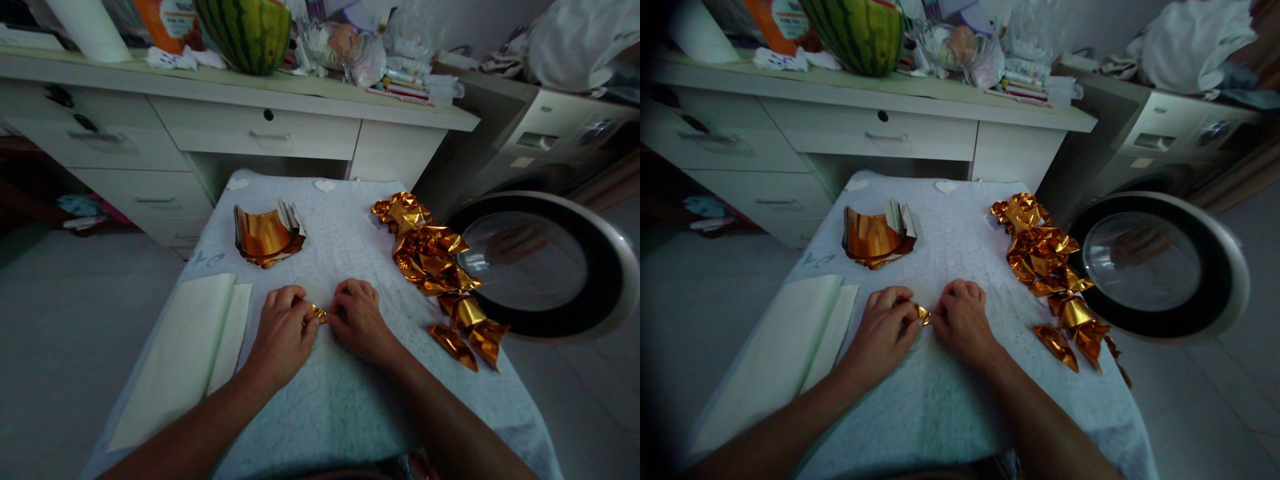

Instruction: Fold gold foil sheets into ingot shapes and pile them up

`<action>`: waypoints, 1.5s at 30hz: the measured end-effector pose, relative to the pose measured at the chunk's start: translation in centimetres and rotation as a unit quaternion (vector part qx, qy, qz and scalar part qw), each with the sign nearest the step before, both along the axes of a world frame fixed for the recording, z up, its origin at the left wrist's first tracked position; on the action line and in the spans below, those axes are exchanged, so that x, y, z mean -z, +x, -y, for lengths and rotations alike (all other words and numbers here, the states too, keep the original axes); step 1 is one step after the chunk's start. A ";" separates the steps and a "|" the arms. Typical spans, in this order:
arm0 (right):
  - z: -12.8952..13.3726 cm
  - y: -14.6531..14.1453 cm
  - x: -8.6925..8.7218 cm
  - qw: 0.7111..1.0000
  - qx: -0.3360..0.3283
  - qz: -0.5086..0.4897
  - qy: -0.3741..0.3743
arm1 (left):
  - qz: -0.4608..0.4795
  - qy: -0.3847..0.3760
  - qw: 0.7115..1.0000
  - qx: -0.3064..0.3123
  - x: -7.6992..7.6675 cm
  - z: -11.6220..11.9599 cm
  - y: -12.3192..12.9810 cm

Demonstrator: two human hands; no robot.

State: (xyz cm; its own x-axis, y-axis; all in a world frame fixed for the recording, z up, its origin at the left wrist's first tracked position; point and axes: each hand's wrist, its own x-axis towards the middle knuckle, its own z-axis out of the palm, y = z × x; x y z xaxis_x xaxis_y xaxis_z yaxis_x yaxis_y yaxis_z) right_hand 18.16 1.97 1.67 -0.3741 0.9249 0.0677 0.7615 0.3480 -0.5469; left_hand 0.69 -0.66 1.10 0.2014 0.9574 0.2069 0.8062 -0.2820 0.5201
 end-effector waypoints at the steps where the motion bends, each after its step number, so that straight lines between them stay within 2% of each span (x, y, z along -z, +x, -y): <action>1: 0.0 0.0 0.1 1.000 0.004 -0.002 0.000 | -0.002 -0.001 1.000 -0.002 0.0 0.0 0.0; 19: 0.1 -0.1 0.2 1.000 0.011 0.001 0.008 | 0.015 -0.026 0.999 -0.014 0.0 -0.3 0.0; 26: 0.3 -0.2 0.1 0.999 0.013 0.039 0.035 | 0.036 -0.052 0.998 0.015 0.3 -0.4 -0.6; 34: 0.4 -0.5 0.1 0.995 0.008 0.077 0.059 | 0.032 -0.065 0.997 0.013 0.1 -0.5 -0.6; 45: 0.4 -0.8 0.0 0.995 0.024 0.090 0.043 | 0.016 -0.071 0.997 0.039 -0.3 -0.6 -0.9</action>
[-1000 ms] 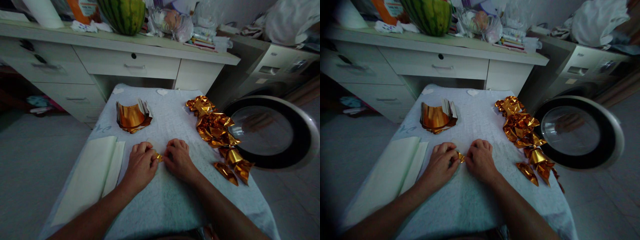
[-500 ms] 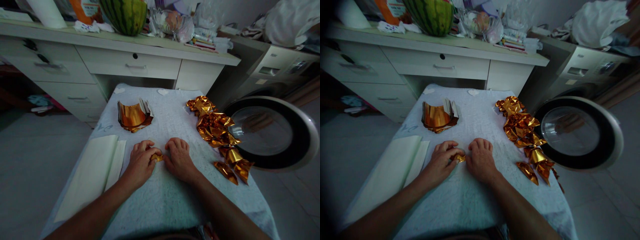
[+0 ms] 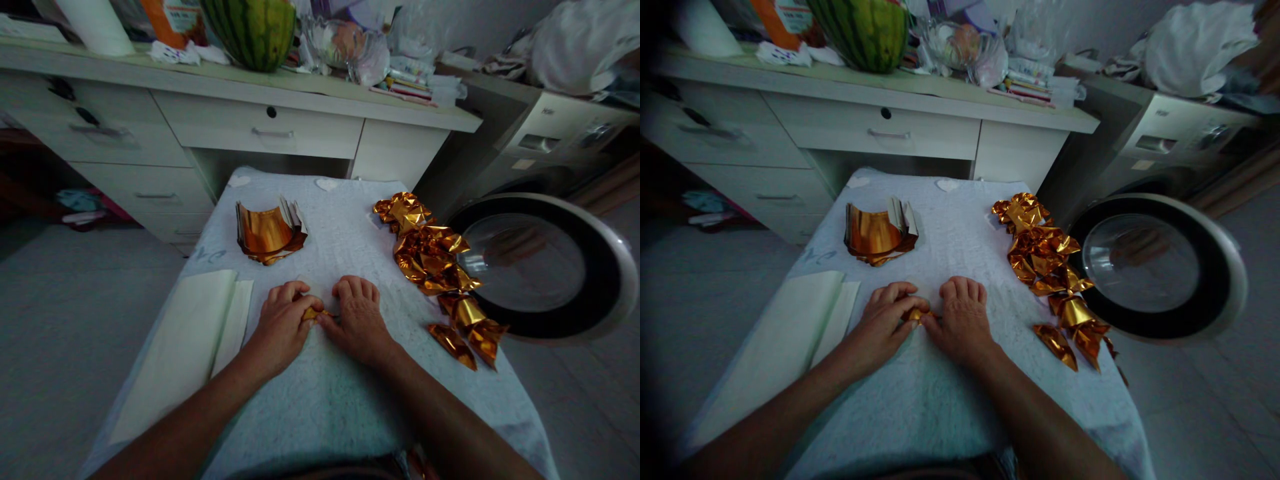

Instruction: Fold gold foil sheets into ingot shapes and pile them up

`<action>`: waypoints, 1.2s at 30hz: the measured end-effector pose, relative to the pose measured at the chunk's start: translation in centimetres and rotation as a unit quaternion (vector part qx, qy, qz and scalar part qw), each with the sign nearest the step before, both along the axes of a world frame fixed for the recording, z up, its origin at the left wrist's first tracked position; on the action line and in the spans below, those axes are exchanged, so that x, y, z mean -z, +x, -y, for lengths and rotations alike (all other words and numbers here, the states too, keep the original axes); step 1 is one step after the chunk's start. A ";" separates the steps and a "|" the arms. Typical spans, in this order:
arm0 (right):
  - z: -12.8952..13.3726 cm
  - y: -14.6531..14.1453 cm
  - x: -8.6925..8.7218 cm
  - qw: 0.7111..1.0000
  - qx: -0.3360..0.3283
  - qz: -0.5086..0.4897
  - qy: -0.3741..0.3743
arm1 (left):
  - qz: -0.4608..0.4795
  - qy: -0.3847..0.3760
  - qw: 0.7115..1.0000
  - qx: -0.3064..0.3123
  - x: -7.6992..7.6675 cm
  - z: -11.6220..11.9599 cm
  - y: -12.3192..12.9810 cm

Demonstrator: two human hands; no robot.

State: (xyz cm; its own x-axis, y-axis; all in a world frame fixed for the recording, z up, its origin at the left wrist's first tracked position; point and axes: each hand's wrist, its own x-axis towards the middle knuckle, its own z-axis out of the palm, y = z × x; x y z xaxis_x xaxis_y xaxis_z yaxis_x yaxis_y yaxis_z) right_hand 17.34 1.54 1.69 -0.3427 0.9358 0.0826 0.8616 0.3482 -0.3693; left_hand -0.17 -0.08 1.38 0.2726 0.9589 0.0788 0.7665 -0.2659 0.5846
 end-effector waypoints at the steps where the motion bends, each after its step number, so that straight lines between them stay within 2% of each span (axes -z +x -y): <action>1: 0.0 0.0 0.0 1.000 -0.002 -0.004 -0.002 | -0.002 0.001 1.000 0.002 0.0 0.0 0.0; 10: -0.2 0.7 -0.4 0.999 -0.019 -0.037 -0.035 | -0.006 0.002 1.000 0.001 0.2 -0.1 -0.2; 17: -0.3 1.1 0.1 0.998 -0.036 -0.041 -0.033 | -0.011 0.000 1.000 0.007 0.3 -0.1 -0.3; 33: -0.4 1.6 0.1 0.997 -0.056 -0.032 -0.046 | 0.005 0.009 1.000 0.024 0.4 0.0 -0.9; 36: -0.3 1.8 -0.2 0.996 -0.056 -0.055 -0.045 | 0.013 0.013 0.999 0.028 0.5 0.1 -1.0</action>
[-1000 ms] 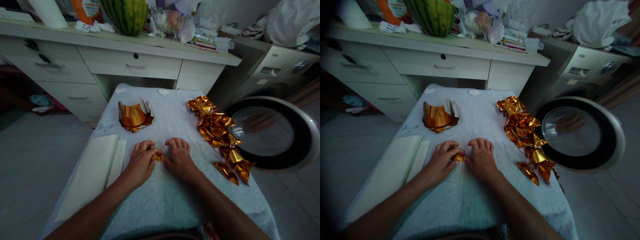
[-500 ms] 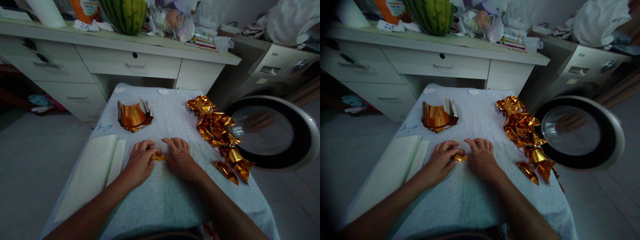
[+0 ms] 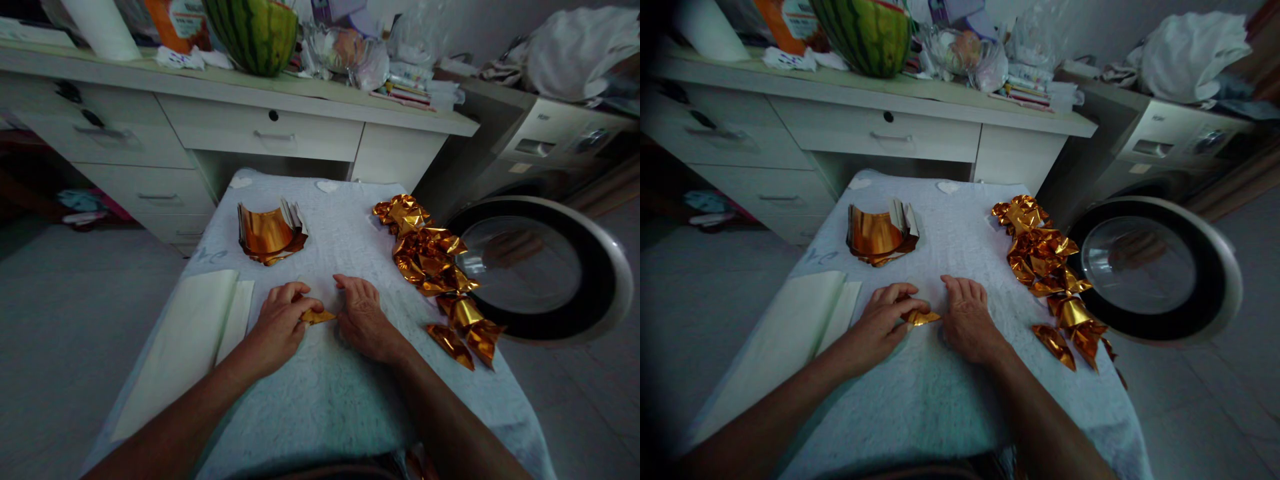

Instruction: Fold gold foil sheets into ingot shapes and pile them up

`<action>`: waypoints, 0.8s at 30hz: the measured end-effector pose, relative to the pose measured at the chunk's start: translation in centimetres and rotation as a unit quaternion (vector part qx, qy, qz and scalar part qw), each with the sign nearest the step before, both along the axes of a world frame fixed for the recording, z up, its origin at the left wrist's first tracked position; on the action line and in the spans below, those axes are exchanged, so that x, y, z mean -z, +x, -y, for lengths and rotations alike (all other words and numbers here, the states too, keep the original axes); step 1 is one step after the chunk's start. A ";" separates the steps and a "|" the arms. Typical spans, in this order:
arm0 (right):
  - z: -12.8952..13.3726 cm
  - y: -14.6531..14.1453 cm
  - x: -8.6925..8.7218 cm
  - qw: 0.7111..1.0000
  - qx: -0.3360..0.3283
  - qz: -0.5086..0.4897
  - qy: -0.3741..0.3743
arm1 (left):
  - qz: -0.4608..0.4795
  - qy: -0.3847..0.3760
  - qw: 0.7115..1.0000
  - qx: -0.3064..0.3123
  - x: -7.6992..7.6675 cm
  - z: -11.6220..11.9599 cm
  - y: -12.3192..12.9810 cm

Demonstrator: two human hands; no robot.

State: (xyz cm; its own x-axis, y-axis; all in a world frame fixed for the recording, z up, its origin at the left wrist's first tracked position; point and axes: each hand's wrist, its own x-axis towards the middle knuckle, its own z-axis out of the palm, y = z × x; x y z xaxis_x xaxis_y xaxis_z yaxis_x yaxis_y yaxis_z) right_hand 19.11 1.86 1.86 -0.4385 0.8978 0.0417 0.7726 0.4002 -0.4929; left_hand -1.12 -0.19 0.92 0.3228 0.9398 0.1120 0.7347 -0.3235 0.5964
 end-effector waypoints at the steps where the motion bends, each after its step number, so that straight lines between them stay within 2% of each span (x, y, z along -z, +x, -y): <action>1: 0.0 0.0 0.0 1.000 0.003 -0.013 0.000 | 0.003 0.001 1.000 0.001 0.0 0.0 0.0; 8: 0.1 -0.1 0.2 0.999 0.011 -0.041 0.023 | 0.025 -0.001 1.000 -0.005 -0.8 0.0 0.1; 13: 0.0 -0.2 0.3 0.999 0.018 -0.031 0.019 | 0.004 0.075 0.993 -0.093 -0.8 0.0 0.1; 15: 0.0 -0.1 0.3 0.999 0.016 -0.033 0.022 | -0.001 0.083 0.990 -0.111 -0.7 0.0 0.1; 20: -0.1 0.1 0.2 0.999 0.014 -0.025 0.019 | 0.028 0.053 0.992 -0.108 -0.4 0.0 0.0; 24: -0.2 0.2 0.3 0.999 0.009 -0.024 0.022 | 0.069 -0.011 0.989 -0.133 -0.2 -0.3 -0.3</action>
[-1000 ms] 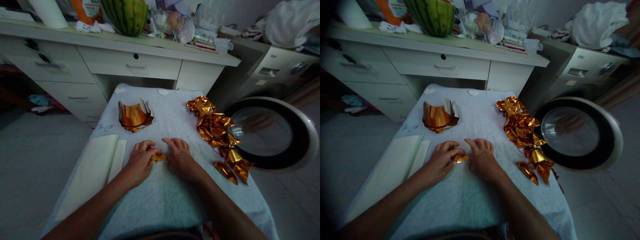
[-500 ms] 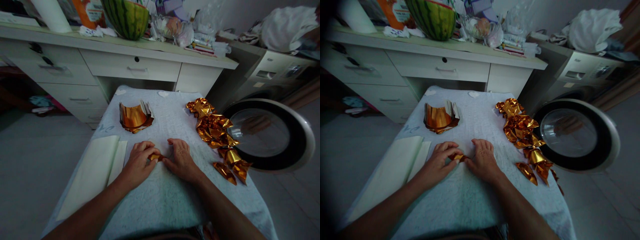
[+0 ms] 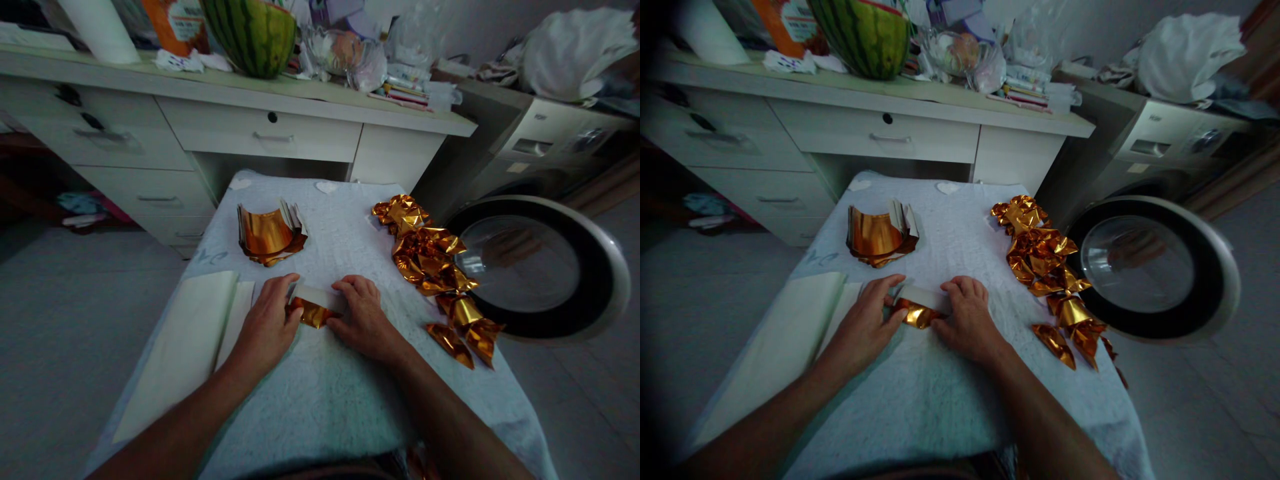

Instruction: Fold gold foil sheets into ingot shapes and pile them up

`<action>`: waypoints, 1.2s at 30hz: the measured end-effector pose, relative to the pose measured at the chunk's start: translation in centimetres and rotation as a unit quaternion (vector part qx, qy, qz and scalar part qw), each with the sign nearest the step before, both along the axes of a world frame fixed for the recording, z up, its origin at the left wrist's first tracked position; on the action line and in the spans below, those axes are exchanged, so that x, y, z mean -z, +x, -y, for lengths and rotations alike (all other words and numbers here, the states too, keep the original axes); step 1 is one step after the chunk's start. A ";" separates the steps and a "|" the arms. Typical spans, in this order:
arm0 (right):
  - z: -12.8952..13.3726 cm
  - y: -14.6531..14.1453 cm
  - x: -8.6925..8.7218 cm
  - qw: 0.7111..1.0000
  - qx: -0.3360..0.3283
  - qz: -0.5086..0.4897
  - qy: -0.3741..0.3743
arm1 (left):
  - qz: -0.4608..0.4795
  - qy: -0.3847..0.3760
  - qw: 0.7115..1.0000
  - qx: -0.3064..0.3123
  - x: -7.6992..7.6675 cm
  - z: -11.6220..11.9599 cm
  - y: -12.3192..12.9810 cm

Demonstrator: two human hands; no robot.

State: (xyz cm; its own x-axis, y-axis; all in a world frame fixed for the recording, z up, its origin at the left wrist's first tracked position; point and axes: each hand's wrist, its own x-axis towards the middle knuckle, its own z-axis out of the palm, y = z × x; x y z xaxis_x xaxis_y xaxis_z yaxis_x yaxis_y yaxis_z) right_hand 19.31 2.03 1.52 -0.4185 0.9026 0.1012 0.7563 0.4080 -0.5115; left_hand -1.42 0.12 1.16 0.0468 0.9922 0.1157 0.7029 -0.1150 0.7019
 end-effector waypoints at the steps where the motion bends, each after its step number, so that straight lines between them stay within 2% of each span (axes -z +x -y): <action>1: 0.0 0.0 0.0 1.000 -0.001 -0.001 0.001 | 0.019 -0.019 1.000 -0.009 -0.1 -0.1 -0.1; 3: 0.0 0.1 0.2 1.000 -0.005 -0.005 0.002 | 0.066 -0.061 0.996 -0.021 -0.4 -0.2 -0.3; 6: -0.1 0.1 0.3 1.000 -0.006 -0.016 0.006 | 0.113 -0.104 0.988 -0.005 -1.0 -0.2 -0.5; 10: -0.2 0.4 0.3 0.999 0.009 -0.048 0.005 | 0.179 -0.128 0.976 0.006 -1.2 -0.2 -0.7; 13: -0.3 0.8 0.0 0.993 0.028 -0.117 0.002 | 0.259 -0.132 0.957 -0.008 -0.9 -0.4 -0.7; 16: -0.3 1.0 -0.4 0.971 0.062 -0.231 -0.029 | 0.285 -0.134 0.949 -0.025 -0.8 -0.5 -0.6; 20: -0.1 0.7 -0.8 0.925 0.083 -0.344 -0.139 | 0.301 -0.139 0.943 -0.014 -0.9 -0.3 -0.3; 25: -0.2 -0.1 -0.4 0.876 0.067 -0.423 -0.221 | 0.306 -0.142 0.941 0.023 -0.8 0.1 0.2; 28: -0.5 -0.3 0.1 0.845 0.072 -0.471 -0.245 | 0.319 -0.147 0.935 0.058 -0.7 0.3 0.4; 31: -0.6 -0.1 0.2 0.829 0.087 -0.489 -0.258 | 0.314 -0.136 0.934 0.099 -0.9 0.5 0.4; 33: -0.7 0.1 0.2 0.815 0.092 -0.505 -0.269 | 0.271 -0.099 0.950 0.115 -1.2 0.7 0.4; 36: -0.7 0.3 -0.1 0.791 0.095 -0.536 -0.279 | 0.145 0.010 0.981 0.128 -1.4 1.1 0.5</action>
